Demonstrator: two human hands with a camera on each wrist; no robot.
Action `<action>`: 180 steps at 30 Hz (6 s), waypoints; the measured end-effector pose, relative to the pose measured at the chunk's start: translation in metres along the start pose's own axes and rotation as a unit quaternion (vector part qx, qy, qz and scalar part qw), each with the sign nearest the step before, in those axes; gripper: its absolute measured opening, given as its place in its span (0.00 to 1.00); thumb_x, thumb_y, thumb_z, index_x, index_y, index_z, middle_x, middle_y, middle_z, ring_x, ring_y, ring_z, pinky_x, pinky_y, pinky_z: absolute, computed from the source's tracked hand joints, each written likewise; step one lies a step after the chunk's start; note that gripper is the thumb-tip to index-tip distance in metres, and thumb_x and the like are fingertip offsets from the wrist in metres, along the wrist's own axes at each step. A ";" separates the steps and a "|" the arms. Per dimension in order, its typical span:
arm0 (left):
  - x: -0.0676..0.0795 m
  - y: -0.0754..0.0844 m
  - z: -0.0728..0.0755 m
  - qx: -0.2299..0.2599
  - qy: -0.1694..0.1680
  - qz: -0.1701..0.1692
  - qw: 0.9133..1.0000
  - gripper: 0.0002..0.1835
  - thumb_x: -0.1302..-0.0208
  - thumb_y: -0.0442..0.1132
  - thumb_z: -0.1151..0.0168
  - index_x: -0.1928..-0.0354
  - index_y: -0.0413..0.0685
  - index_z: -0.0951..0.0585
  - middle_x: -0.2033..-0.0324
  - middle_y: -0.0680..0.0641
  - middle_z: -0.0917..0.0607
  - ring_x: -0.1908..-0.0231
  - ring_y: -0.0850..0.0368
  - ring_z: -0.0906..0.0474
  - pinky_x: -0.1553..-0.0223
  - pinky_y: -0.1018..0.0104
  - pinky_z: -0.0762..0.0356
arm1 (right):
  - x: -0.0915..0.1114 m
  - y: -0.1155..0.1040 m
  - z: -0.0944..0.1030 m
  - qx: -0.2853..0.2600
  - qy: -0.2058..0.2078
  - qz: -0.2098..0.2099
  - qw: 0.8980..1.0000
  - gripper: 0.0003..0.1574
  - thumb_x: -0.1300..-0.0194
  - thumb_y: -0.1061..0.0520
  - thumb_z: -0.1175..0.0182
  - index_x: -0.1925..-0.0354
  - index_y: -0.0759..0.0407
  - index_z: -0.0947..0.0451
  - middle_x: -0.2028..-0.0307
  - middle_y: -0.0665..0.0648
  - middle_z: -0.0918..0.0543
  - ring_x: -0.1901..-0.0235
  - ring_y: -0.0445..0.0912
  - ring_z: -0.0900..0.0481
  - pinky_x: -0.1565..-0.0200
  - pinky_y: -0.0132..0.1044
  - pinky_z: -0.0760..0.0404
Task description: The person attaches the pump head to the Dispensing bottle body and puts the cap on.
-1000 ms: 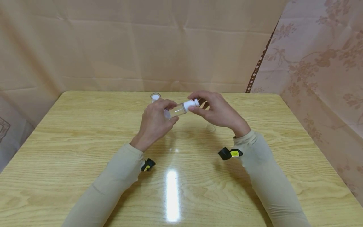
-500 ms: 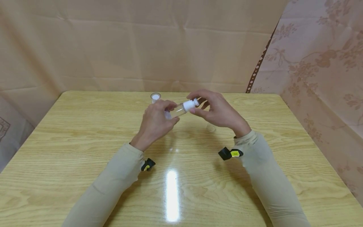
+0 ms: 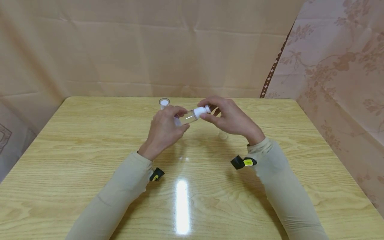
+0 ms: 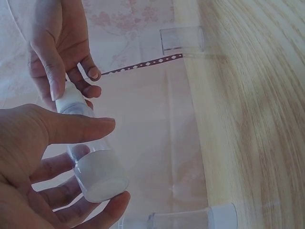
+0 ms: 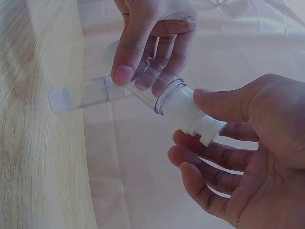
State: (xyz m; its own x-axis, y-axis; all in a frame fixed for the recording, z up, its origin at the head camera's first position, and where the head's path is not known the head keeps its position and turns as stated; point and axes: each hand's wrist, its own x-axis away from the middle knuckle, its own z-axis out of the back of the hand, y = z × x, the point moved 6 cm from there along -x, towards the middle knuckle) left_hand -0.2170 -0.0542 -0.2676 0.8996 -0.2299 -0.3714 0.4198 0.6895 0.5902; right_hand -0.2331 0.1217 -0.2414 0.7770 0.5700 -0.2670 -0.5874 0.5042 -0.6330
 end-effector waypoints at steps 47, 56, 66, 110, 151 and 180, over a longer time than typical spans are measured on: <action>0.000 0.002 0.002 -0.005 0.014 -0.018 1.000 0.20 0.46 0.34 0.22 0.50 0.40 0.14 0.59 0.42 0.14 0.63 0.48 0.21 0.62 0.52 0.25 | -0.001 0.002 0.000 0.001 0.001 -0.006 1.000 0.16 0.27 0.57 0.37 0.45 0.61 0.20 0.59 0.55 0.17 0.59 0.47 0.23 0.56 0.43 0.22; 0.000 0.002 0.003 -0.009 0.024 -0.023 0.999 0.20 0.47 0.35 0.21 0.51 0.41 0.14 0.59 0.43 0.13 0.62 0.48 0.20 0.60 0.51 0.24 | -0.002 0.002 0.000 -0.001 0.000 -0.022 1.000 0.17 0.26 0.54 0.38 0.44 0.60 0.21 0.59 0.55 0.17 0.59 0.49 0.22 0.55 0.43 0.22; 0.000 0.001 0.003 0.006 0.021 -0.014 1.000 0.20 0.47 0.35 0.21 0.51 0.41 0.14 0.58 0.43 0.13 0.61 0.48 0.19 0.59 0.52 0.24 | -0.001 -0.001 0.001 -0.008 0.012 0.000 1.000 0.21 0.29 0.57 0.35 0.41 0.63 0.22 0.54 0.56 0.17 0.56 0.49 0.20 0.54 0.45 0.20; 0.000 0.003 0.005 0.010 0.033 -0.022 0.999 0.20 0.48 0.35 0.20 0.52 0.41 0.13 0.59 0.43 0.13 0.62 0.49 0.19 0.60 0.53 0.24 | -0.001 0.000 0.001 -0.011 0.011 -0.018 1.000 0.21 0.29 0.55 0.35 0.42 0.61 0.23 0.55 0.56 0.17 0.56 0.49 0.22 0.53 0.46 0.22; 0.001 0.002 0.003 0.012 0.023 -0.019 0.999 0.20 0.47 0.34 0.21 0.52 0.40 0.13 0.58 0.43 0.12 0.59 0.48 0.18 0.56 0.50 0.25 | 0.000 -0.002 0.002 -0.010 0.020 -0.009 1.000 0.21 0.30 0.56 0.34 0.41 0.60 0.22 0.52 0.55 0.17 0.54 0.49 0.22 0.52 0.48 0.22; 0.001 0.002 0.005 0.001 0.034 -0.031 0.999 0.19 0.47 0.34 0.21 0.52 0.41 0.13 0.58 0.43 0.12 0.60 0.48 0.18 0.58 0.51 0.23 | -0.003 0.000 -0.001 -0.001 0.010 -0.019 1.000 0.16 0.27 0.54 0.38 0.46 0.60 0.19 0.60 0.54 0.16 0.60 0.48 0.22 0.55 0.44 0.23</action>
State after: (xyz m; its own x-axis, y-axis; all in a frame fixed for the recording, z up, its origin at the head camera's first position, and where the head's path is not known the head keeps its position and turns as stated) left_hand -0.2142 -0.0569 -0.2632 0.8618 -0.2236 -0.4552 0.4740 0.6743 0.5662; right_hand -0.2354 0.1196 -0.2415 0.8033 0.5376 -0.2563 -0.5564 0.5239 -0.6450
